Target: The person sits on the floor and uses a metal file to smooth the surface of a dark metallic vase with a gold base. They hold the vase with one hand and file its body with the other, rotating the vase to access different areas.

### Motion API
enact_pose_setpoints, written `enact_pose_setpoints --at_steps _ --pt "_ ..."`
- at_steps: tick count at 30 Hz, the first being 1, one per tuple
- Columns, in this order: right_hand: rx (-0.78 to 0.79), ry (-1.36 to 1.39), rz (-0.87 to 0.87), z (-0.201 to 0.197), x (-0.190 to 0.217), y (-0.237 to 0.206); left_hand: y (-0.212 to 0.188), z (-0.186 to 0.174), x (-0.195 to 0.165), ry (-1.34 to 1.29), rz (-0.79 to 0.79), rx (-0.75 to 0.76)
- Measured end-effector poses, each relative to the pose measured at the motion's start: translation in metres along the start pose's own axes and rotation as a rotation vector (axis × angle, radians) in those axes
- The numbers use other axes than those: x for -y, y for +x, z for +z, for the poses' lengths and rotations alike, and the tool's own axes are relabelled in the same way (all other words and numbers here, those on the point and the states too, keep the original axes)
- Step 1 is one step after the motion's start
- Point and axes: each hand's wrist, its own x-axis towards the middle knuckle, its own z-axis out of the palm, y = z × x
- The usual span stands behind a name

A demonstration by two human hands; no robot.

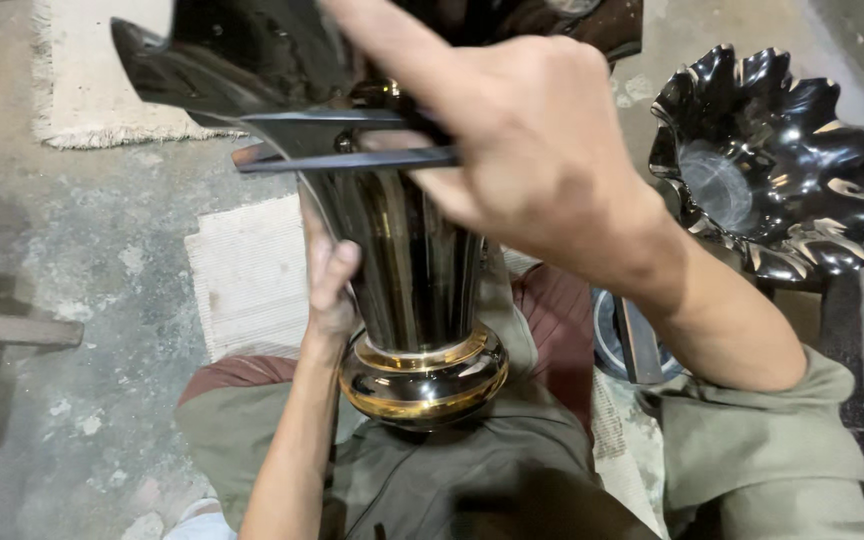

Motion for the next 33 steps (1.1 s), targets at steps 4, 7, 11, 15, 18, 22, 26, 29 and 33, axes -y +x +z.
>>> enact_pose_setpoints --at_steps 4,7,11,15,18,22,26,29,33 --pt "-0.051 0.106 0.03 -0.01 -0.011 -0.025 -0.004 0.026 -0.036 0.652 0.238 -0.051" --pt "-0.045 0.161 0.112 -0.011 -0.019 -0.04 -0.001 0.042 -0.052 0.958 0.381 -0.062" --pt "-0.074 0.217 0.18 -0.016 -0.023 -0.056 0.004 0.056 -0.054 0.998 0.418 -0.003" --pt "-0.068 0.278 0.306 -0.024 -0.02 -0.076 0.003 0.058 -0.051 0.965 0.401 0.014" --pt "-0.011 0.262 0.412 -0.026 -0.019 -0.091 0.001 0.056 -0.051 0.961 0.414 0.018" --pt "0.022 0.27 0.47 -0.023 -0.017 -0.105 0.002 0.057 -0.053 0.998 0.457 0.038" --pt "-0.069 0.398 0.661 -0.023 -0.012 -0.114 0.004 0.063 -0.061 1.195 0.498 0.148" --pt "-0.114 0.302 0.439 -0.022 -0.011 -0.115 0.006 0.071 -0.066 1.313 0.442 0.247" --pt "-0.07 0.193 0.47 -0.023 -0.003 -0.117 0.011 0.079 -0.068 1.31 0.388 0.292"
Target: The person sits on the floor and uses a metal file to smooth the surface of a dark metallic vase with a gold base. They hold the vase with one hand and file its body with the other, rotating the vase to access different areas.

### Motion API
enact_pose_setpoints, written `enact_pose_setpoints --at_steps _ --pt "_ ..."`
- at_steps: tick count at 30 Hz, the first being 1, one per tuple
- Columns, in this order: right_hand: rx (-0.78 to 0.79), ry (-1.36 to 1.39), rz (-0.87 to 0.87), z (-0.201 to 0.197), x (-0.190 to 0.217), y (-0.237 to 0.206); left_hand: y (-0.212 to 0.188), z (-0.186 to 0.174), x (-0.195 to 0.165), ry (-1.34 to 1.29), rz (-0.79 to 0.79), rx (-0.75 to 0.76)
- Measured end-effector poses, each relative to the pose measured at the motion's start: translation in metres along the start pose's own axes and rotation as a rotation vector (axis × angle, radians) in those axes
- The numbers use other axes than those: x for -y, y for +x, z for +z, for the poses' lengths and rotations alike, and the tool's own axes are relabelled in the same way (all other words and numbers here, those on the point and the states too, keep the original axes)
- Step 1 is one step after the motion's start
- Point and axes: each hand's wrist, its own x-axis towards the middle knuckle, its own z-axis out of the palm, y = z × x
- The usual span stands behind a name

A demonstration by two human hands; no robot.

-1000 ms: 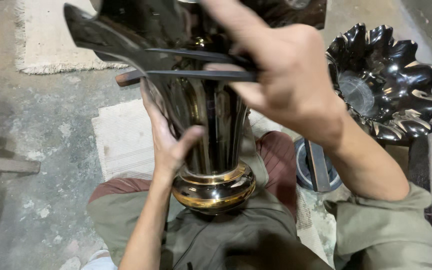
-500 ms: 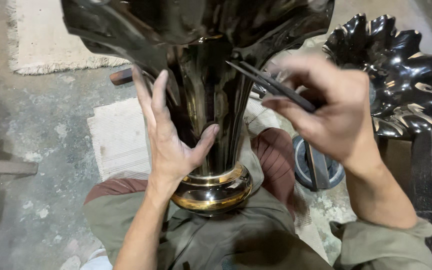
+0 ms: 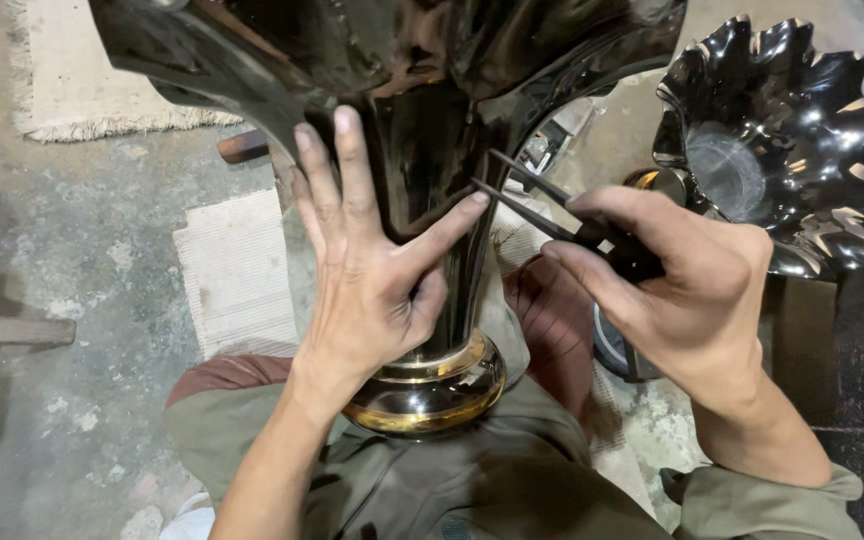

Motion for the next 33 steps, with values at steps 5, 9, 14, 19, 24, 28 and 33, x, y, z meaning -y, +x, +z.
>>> enact_pose_setpoints --at_steps 5,9,14,19,24,28,33 --pt "0.022 0.0 -0.028 -0.001 0.003 0.003 0.007 0.004 0.002 0.07 0.019 -0.029" --pt "0.021 -0.08 -0.02 0.001 0.007 0.008 0.006 0.005 0.002 0.075 0.009 -0.021" --pt "-0.022 -0.106 -0.072 0.0 0.014 0.012 0.008 0.005 0.002 0.081 0.009 -0.02" --pt "-0.025 -0.083 -0.072 0.002 0.014 0.012 0.01 0.003 -0.001 0.07 0.018 -0.031" --pt "-0.008 -0.078 -0.062 0.002 0.011 0.01 0.012 0.002 -0.003 0.076 0.016 -0.031" --pt "-0.003 -0.079 -0.071 0.001 0.011 0.009 0.012 0.001 -0.002 0.067 0.007 -0.022" --pt "-0.007 -0.119 -0.093 0.001 0.011 0.008 0.008 0.003 0.0 0.086 0.014 -0.027"
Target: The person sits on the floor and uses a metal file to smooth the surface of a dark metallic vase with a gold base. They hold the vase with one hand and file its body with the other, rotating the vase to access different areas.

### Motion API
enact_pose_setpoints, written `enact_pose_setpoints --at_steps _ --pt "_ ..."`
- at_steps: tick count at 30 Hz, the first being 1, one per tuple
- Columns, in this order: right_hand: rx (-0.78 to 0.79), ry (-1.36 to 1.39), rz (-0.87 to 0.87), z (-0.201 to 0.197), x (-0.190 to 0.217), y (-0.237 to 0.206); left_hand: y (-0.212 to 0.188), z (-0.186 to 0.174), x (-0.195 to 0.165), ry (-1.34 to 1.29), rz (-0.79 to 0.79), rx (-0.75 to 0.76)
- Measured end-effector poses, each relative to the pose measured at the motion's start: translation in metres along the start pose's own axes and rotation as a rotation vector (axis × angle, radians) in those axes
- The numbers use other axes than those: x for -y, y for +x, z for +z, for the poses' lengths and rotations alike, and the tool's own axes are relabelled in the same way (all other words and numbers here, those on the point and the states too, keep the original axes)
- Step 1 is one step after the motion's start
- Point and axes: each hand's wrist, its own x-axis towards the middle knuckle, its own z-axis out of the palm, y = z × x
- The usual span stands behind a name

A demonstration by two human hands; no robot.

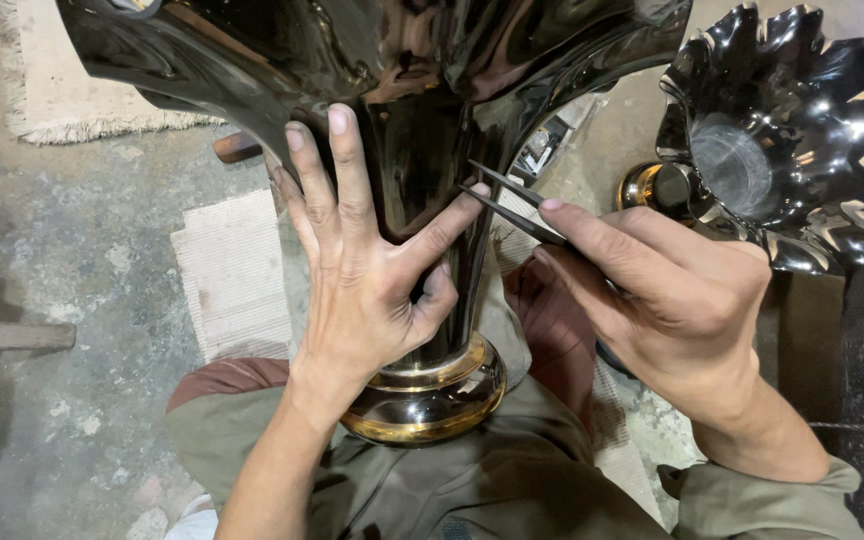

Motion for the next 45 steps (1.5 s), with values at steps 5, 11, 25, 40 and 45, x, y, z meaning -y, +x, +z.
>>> enact_pose_setpoints --at_steps 5,11,25,40,45 --pt "0.009 0.017 -0.016 0.001 -0.003 -0.002 -0.001 0.002 0.001 -0.004 0.001 0.002" --pt "0.011 -0.149 -0.138 -0.003 0.002 0.0 0.003 -0.001 -0.003 -0.007 -0.006 0.008" --pt "0.104 -0.772 -0.556 -0.013 0.06 0.027 0.002 -0.004 -0.003 -0.019 0.023 -0.073" --pt "0.073 -0.344 -0.195 -0.016 0.035 0.022 0.0 -0.004 -0.004 -0.003 0.045 -0.05" --pt "0.03 -0.245 -0.177 -0.011 0.021 0.016 0.003 -0.002 -0.005 0.011 0.052 -0.064"
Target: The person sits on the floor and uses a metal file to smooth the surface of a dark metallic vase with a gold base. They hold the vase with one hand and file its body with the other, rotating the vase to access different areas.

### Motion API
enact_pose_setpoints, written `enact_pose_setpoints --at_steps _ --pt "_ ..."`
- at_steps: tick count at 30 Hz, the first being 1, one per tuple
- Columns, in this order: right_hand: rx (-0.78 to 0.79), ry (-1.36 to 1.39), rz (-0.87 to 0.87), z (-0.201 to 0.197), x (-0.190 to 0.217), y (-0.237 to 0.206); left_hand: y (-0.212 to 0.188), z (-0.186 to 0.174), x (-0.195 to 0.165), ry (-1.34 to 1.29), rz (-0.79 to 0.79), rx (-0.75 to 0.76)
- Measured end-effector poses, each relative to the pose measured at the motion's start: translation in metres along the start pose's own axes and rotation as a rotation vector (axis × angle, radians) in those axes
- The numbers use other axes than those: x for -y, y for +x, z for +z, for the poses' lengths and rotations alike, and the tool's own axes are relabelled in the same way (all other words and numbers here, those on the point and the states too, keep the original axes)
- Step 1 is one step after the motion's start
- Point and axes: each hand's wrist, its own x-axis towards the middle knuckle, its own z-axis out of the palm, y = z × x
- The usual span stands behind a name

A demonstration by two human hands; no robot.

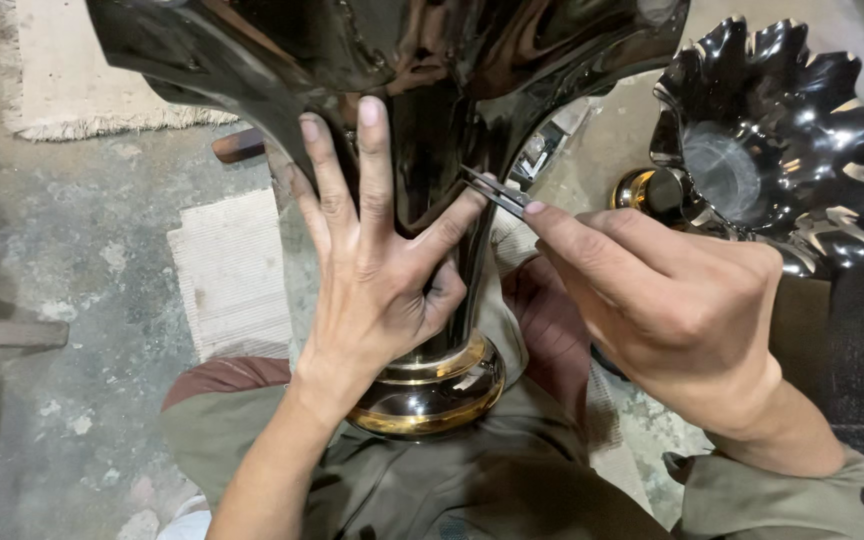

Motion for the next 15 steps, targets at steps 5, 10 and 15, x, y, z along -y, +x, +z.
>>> enact_pose_setpoints --at_steps 5,10,15 --pt "0.008 -0.008 0.029 0.0008 -0.0017 -0.0047 -0.0001 0.0007 -0.0009 0.021 -0.03 0.06" --pt "-0.011 0.024 0.014 0.0009 -0.0027 -0.0054 -0.0011 0.0016 -0.0005 0.027 -0.034 0.065" --pt "-0.013 0.036 0.01 0.0011 -0.0022 -0.0025 -0.0003 0.0014 -0.0016 0.024 -0.043 0.062"
